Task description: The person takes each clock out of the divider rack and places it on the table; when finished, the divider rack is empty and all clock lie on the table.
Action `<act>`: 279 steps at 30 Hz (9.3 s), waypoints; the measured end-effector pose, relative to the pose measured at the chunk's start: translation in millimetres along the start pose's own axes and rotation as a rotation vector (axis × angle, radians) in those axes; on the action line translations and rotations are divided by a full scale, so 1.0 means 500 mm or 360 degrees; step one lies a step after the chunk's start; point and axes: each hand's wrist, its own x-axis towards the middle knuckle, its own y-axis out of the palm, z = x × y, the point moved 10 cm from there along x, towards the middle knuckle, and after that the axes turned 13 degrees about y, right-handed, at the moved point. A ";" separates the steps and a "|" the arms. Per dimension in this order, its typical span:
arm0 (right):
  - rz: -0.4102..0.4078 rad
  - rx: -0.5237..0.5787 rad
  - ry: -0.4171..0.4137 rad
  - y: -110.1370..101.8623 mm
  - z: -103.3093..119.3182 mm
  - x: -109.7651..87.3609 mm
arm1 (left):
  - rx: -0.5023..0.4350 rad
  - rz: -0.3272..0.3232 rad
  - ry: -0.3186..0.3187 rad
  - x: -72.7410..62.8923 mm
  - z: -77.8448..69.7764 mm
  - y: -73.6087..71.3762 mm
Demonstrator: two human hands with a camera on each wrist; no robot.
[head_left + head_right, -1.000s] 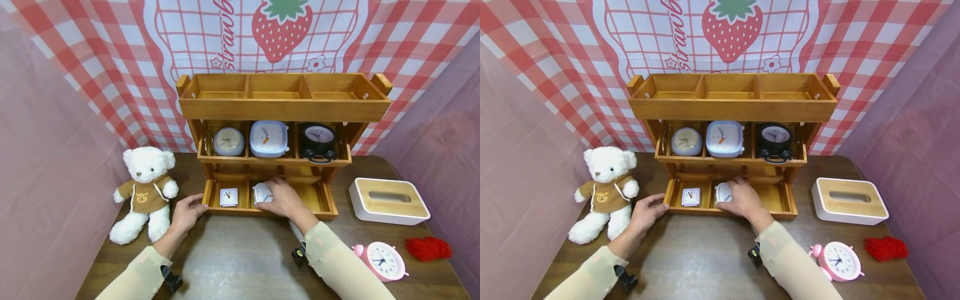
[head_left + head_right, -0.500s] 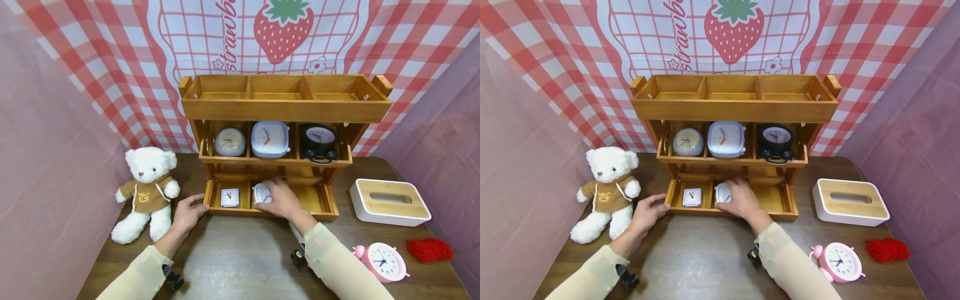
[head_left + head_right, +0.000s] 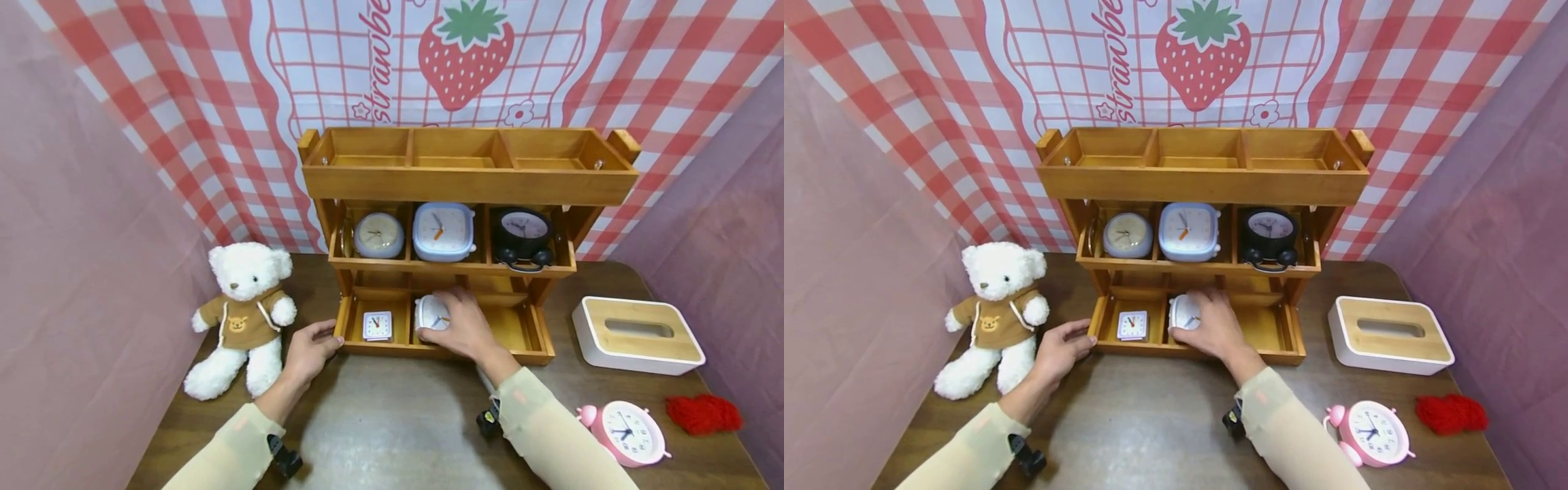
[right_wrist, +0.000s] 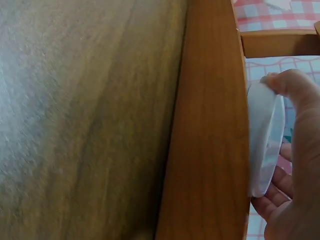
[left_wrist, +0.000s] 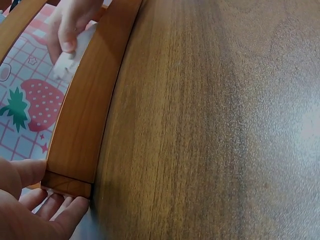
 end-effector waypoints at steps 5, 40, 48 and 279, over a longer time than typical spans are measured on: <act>-0.0023 0.0087 -0.0009 -0.026 -0.001 -0.007 | 0.0021 0.0009 0.0004 -0.003 0.002 -0.001; -0.0204 0.0173 -0.0375 -0.237 -0.038 -0.182 | -0.0039 0.0007 -0.0008 0.001 0.004 0.002; -0.0213 0.0126 -0.0344 -0.252 -0.086 -0.251 | -0.0032 0.0009 -0.0018 0.001 0.002 0.002; 0.0421 -0.0183 -0.0725 -0.026 0.053 -0.296 | -0.0117 0.0020 0.0018 -0.012 0.006 0.001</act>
